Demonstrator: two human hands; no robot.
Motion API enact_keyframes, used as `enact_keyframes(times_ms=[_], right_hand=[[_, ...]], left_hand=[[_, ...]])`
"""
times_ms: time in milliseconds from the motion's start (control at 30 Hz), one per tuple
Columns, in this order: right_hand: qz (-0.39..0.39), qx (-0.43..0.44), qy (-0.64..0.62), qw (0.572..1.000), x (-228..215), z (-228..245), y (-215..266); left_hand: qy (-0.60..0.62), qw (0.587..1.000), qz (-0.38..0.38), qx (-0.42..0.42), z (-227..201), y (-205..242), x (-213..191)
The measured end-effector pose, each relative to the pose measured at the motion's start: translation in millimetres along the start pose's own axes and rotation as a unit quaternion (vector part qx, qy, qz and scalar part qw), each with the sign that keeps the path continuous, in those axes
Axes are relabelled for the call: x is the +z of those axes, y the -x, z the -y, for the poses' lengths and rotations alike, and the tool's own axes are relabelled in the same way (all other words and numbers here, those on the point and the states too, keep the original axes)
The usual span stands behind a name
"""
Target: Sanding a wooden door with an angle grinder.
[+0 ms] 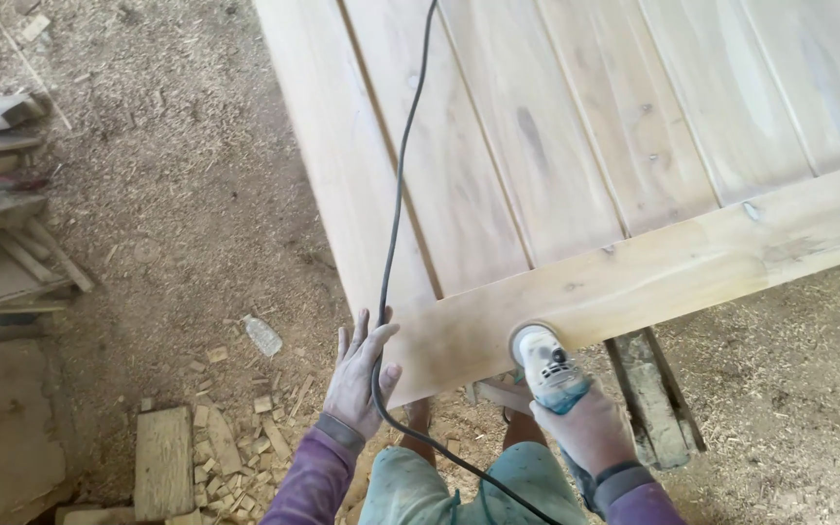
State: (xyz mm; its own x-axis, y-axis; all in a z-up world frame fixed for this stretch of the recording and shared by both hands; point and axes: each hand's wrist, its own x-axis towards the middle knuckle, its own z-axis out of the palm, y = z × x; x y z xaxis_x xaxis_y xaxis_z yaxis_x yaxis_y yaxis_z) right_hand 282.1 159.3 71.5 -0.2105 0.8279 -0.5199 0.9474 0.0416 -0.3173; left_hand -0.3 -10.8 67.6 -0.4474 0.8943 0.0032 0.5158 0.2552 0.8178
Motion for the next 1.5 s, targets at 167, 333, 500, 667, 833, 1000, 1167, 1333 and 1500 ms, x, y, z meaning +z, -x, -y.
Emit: enact_keyframes(times_ms=[167,333,500,667,833,1000,1167,1333,1500], right_hand=[[0.009,-0.019,0.147,0.989,21,34,16],[0.125,-0.094,0.168,0.973,53,63,25],[0.151,-0.166,0.169,0.960,69,118,57],[0.146,-0.218,0.155,0.952,77,131,59],[0.177,-0.161,0.210,0.948,52,107,25],[0.088,-0.090,0.126,0.984,0,52,-17],[0.029,0.031,0.063,0.997,-48,-9,-59],[-0.068,0.110,-0.131,0.983,-68,-44,-86],[-0.015,0.116,-0.096,0.988,-45,4,-50]], left_hand=[[-0.003,0.999,-0.035,0.008,-2,8,-31],[-0.001,0.998,-0.044,0.040,-8,6,-52],[-0.008,0.999,-0.034,0.028,-8,5,-63],[0.001,0.999,-0.041,0.031,3,8,-62],[0.012,1.000,-0.024,0.003,13,7,-48],[0.005,0.999,0.015,-0.030,25,8,-13],[-0.031,0.995,0.082,-0.057,46,3,29],[-0.017,0.989,0.110,-0.097,43,-6,38],[0.052,0.987,0.094,-0.119,50,-8,25]])
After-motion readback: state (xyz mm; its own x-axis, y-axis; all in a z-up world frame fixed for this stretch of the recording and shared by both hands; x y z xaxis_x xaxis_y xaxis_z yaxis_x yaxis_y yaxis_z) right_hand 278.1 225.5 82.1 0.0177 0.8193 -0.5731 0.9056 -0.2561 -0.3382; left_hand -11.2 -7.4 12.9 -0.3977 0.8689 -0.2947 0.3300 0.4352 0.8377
